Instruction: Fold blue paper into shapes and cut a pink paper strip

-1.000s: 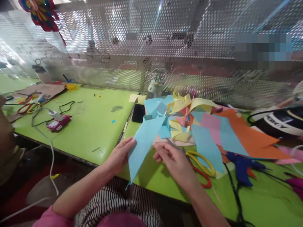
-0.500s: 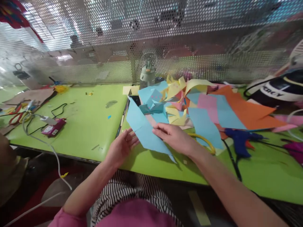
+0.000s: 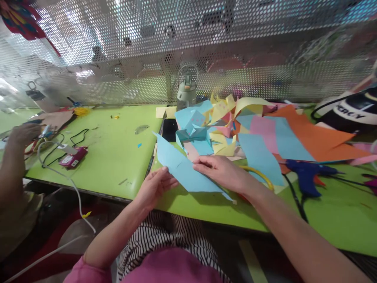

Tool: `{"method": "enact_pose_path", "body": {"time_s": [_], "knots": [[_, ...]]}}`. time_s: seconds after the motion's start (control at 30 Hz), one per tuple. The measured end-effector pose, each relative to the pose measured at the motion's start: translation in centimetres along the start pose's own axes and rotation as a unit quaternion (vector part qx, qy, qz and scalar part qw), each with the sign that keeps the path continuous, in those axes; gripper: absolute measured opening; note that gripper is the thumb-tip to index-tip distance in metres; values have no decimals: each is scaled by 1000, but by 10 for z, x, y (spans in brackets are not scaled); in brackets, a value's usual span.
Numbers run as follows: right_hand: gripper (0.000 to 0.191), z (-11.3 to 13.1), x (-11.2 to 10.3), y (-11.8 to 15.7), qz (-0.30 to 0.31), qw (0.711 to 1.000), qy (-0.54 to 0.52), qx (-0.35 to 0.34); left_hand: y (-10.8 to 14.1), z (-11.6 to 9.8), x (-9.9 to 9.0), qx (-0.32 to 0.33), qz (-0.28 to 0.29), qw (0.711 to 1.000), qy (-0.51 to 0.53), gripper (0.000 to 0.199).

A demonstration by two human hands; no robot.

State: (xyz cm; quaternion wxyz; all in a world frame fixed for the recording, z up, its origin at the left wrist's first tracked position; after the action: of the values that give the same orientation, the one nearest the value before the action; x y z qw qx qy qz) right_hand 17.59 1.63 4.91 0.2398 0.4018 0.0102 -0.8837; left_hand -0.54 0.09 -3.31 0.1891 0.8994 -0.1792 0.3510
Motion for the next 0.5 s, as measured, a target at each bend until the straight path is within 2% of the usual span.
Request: {"method": "enact_pose_path", "body": {"time_s": [0.2,0.37,0.43,0.5], "knots": [[39,-7,0,-4,17,1000,-12,12,3,6,-1,-11,6,1000,-12,43],[40,2,-4,-3,20,1000,16,-14,4,-1,-3,15,12,999,-26,40],[38,13,-9,-2,-13,998,51,-44,3,-8,-3,40,14,999,-29,38],[35,31,-16,2,-89,982,126,-109,2,-19,-2,80,18,995,-48,36]]}}
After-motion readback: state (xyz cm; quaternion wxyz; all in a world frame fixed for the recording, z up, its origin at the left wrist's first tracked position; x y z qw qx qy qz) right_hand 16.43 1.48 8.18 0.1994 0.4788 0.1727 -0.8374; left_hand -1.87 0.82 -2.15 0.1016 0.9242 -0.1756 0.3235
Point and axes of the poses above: each hand's wrist, its own y-axis away from the middle knuckle, its own x-axis out of the palm, z = x × y, the point moved 6 cm from there along -y, towards the middle knuckle, and after that the axes turned 12 degrees about z, right-handed, at the moved point
